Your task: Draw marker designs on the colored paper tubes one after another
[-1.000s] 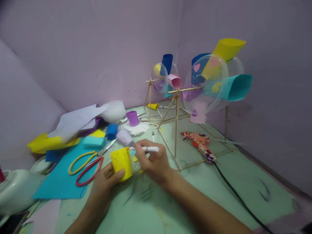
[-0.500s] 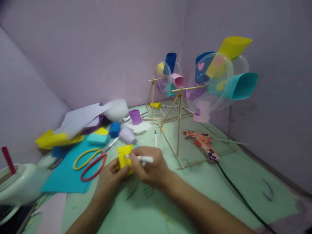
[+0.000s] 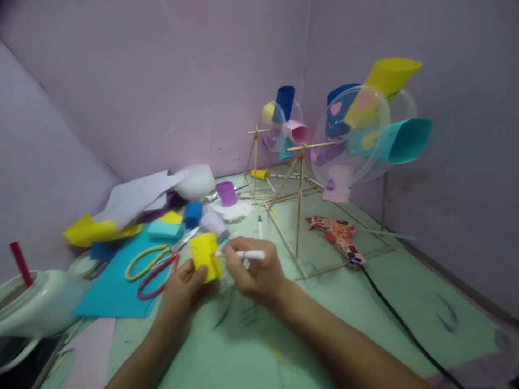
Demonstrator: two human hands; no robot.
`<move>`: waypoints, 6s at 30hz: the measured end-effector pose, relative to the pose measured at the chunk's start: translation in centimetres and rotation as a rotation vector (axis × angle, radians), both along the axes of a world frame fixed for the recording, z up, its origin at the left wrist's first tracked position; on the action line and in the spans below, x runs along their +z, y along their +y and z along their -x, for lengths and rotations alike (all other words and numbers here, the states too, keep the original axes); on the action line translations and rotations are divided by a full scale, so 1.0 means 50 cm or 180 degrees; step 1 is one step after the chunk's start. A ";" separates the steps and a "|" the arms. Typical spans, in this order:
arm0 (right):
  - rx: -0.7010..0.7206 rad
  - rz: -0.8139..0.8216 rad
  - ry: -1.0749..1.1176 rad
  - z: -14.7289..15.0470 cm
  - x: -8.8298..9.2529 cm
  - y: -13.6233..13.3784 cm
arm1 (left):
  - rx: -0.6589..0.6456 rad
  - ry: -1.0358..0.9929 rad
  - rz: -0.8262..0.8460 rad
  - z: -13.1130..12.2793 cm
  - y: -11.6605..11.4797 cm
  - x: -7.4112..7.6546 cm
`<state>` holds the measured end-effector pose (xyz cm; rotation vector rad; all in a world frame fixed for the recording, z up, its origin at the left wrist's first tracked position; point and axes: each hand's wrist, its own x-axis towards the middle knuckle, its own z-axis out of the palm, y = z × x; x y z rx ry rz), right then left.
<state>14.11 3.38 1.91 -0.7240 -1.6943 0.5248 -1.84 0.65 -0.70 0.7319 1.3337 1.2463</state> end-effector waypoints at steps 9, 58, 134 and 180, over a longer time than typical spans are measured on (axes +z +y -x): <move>0.0040 0.0048 -0.0218 0.003 -0.012 0.007 | -0.0222 -0.0166 -0.0246 0.007 0.003 -0.012; -0.0158 0.1209 0.0981 0.010 -0.017 0.015 | -0.0502 -0.0919 -0.0452 0.015 0.007 -0.019; -0.0171 -0.0176 0.0368 -0.008 -0.004 0.013 | -0.0609 -0.1137 -0.0223 0.001 -0.007 -0.003; -0.0073 0.0019 0.0774 -0.003 -0.011 0.013 | -0.0354 -0.1523 -0.0221 -0.001 -0.011 0.009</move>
